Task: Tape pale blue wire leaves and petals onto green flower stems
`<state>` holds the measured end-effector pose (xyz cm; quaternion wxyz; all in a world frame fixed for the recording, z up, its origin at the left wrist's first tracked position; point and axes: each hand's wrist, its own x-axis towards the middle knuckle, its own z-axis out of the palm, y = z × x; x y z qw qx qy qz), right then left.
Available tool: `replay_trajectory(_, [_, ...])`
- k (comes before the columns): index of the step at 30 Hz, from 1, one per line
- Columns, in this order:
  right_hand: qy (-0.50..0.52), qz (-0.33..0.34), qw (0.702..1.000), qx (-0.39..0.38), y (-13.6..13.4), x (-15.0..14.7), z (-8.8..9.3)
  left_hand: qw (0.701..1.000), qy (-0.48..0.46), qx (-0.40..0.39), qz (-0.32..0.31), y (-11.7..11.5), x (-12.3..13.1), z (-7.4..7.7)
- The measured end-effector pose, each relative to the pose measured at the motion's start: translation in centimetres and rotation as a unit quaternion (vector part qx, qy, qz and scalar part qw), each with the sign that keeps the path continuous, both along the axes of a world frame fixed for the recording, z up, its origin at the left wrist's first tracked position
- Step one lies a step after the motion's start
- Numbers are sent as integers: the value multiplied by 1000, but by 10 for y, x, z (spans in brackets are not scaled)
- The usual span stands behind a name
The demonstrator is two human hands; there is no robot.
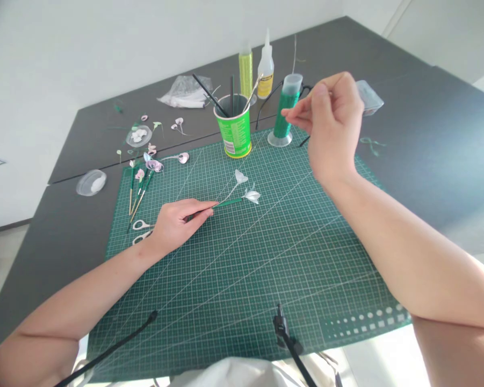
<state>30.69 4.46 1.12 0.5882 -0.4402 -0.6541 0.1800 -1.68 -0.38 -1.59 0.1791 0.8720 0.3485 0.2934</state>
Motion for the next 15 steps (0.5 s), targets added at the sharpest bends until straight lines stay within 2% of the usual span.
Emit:
replay_trajectory(3, [-43,-8,999,9,4,6,-3,998,2,50,-31,-2,0,1])
replay_trajectory(8, [-112,4,993,-38,-1,-2,3,993,-1,92,-70,-4,1,2])
replay_trajectory(13, [-171,-76,980,-68,-13,-15,18,992,-3,102,-69,-4,1,3])
replay_trajectory(15, [-197,-87,974,-74,-17,-19,22,993,-11,99,-69,-3,1,3])
